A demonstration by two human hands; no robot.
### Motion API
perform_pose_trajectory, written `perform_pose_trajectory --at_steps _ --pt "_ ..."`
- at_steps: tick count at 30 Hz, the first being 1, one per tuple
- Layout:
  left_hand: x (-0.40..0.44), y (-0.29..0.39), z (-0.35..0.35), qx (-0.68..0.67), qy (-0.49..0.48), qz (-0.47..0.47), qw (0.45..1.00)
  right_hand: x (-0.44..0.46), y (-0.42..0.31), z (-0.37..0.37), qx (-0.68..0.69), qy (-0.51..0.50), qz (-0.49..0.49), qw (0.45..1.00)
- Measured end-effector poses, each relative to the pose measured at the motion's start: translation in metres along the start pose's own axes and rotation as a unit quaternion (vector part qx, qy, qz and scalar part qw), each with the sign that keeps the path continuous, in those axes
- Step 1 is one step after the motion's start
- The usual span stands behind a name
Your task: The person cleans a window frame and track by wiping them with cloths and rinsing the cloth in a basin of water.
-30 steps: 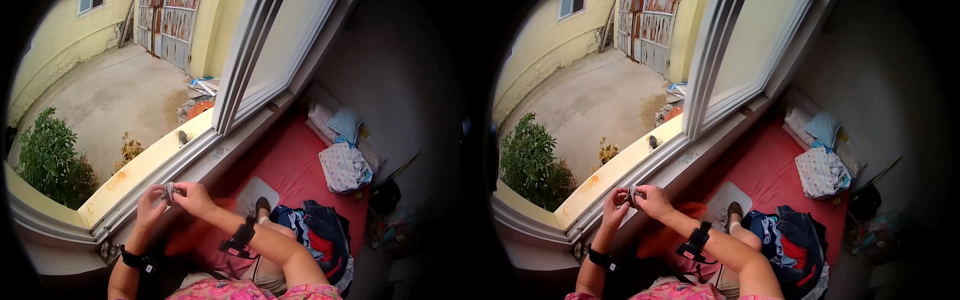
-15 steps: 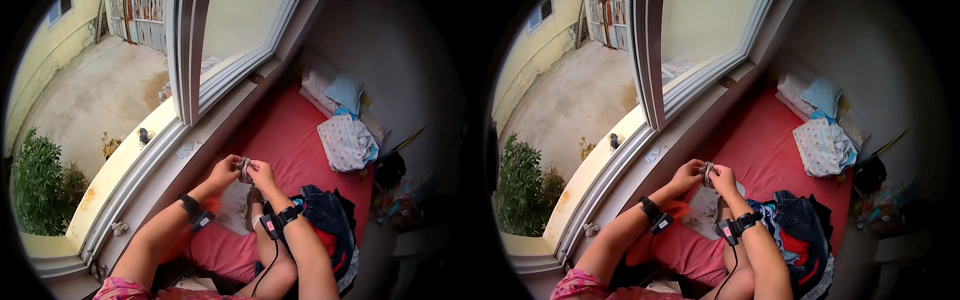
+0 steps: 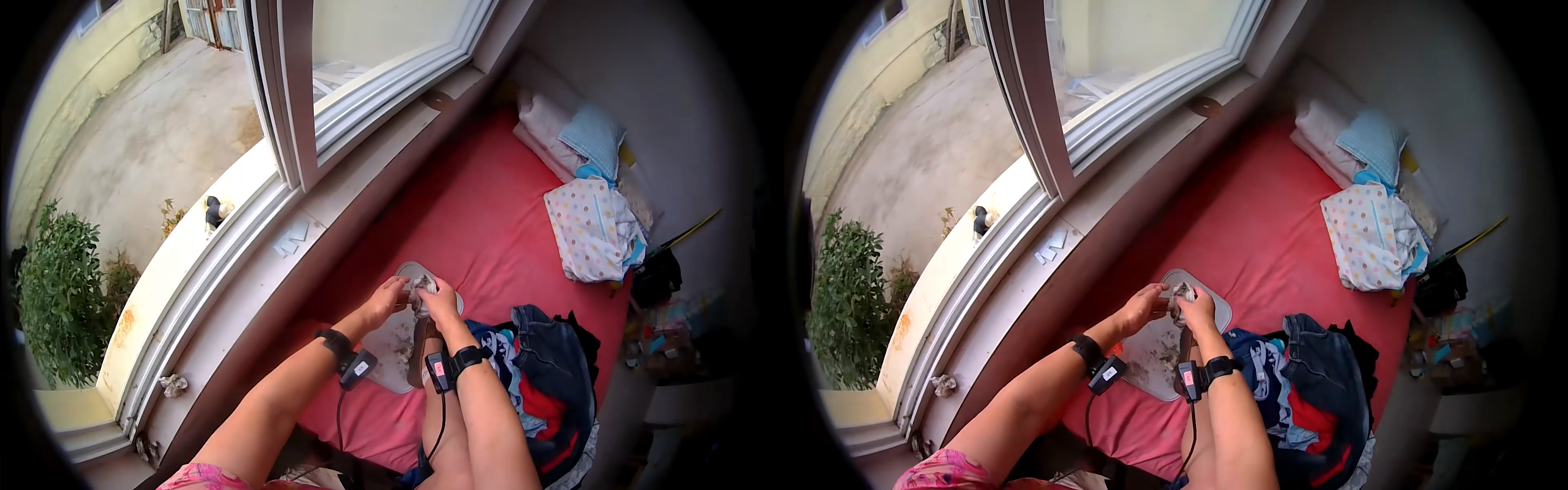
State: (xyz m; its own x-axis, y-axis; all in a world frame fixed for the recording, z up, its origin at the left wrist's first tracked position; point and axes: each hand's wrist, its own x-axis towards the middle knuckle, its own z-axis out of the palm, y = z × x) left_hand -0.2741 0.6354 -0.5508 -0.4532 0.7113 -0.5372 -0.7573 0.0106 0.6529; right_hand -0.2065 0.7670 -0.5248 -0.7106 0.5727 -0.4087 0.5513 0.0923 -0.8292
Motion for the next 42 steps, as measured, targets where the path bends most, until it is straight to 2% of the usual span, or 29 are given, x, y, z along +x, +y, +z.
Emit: perform_pose_trajectory --at_steps 2,4,5,6,7,10,12,16,18,22,24,26,27,28,30,32,34,36,38,42 --pt "-0.005 -0.011 -0.008 0.165 0.008 0.034 0.986 0.011 0.026 0.004 0.022 0.009 -0.001 1.000" --pt "-0.020 -0.018 -0.020 0.250 0.001 0.051 0.967 0.016 0.042 0.008 -0.020 0.043 0.054 0.997" --pt "-0.047 -0.016 -0.031 0.308 0.011 0.052 0.950 0.017 0.045 0.017 -0.014 0.036 0.048 0.998" --pt "-0.077 -0.016 -0.039 0.362 0.018 0.051 0.930 0.017 0.051 0.021 -0.072 0.080 0.062 0.992" --pt "-0.101 -0.021 -0.050 0.360 0.020 0.060 0.931 0.018 0.056 0.023 -0.131 0.124 0.074 0.981" --pt "-0.185 -0.032 -0.091 0.410 0.048 0.092 0.906 0.029 0.065 0.031 -0.204 0.138 0.071 0.967" --pt "-0.257 -0.014 -0.092 0.341 0.102 0.007 0.935 0.018 0.042 0.029 -0.207 0.119 0.070 0.969" --pt "-0.355 -0.046 -0.157 0.381 0.125 0.031 0.916 -0.001 0.005 0.025 -0.263 0.159 0.044 0.951" --pt "-0.399 -0.072 -0.179 0.350 0.149 0.037 0.924 -0.007 -0.009 0.022 -0.273 0.178 0.041 0.944" --pt "-0.469 -0.081 -0.172 0.249 0.227 0.068 0.939 -0.028 -0.042 0.005 -0.281 0.184 0.024 0.942" --pt "-0.489 -0.083 -0.171 0.240 0.260 0.100 0.930 -0.043 -0.061 -0.002 -0.259 0.188 0.020 0.947" --pt "-0.511 -0.084 -0.168 0.353 0.358 0.225 0.834 -0.058 -0.080 -0.010 -0.254 0.205 0.028 0.945" --pt "-0.519 -0.086 -0.173 0.465 0.395 0.279 0.741 -0.065 -0.092 -0.014 -0.258 0.209 0.035 0.943" --pt "-0.527 -0.087 -0.177 0.464 0.393 0.281 0.743 -0.072 -0.102 -0.020 -0.262 0.212 0.043 0.940" --pt "-0.538 -0.084 -0.185 0.622 0.434 0.394 0.519 -0.075 -0.118 -0.034 -0.250 0.216 0.017 0.944" --pt "-0.544 -0.091 -0.206 0.637 0.420 0.396 0.511 -0.092 -0.147 -0.049 -0.224 0.175 0.018 0.958" --pt "-0.543 -0.086 -0.215 0.650 0.479 0.414 0.421 -0.081 -0.158 -0.070 -0.207 0.171 0.030 0.963" --pt "-0.543 -0.084 -0.224 0.649 0.518 0.396 0.391 -0.114 -0.195 -0.077 -0.195 0.154 0.051 0.967" --pt "-0.538 -0.098 -0.242 0.626 0.542 0.375 0.417 -0.124 -0.207 -0.090 -0.159 0.104 -0.008 0.982" --pt "-0.536 -0.105 -0.253 0.604 0.566 0.369 0.422 -0.153 -0.229 -0.100 -0.174 0.104 -0.045 0.978"
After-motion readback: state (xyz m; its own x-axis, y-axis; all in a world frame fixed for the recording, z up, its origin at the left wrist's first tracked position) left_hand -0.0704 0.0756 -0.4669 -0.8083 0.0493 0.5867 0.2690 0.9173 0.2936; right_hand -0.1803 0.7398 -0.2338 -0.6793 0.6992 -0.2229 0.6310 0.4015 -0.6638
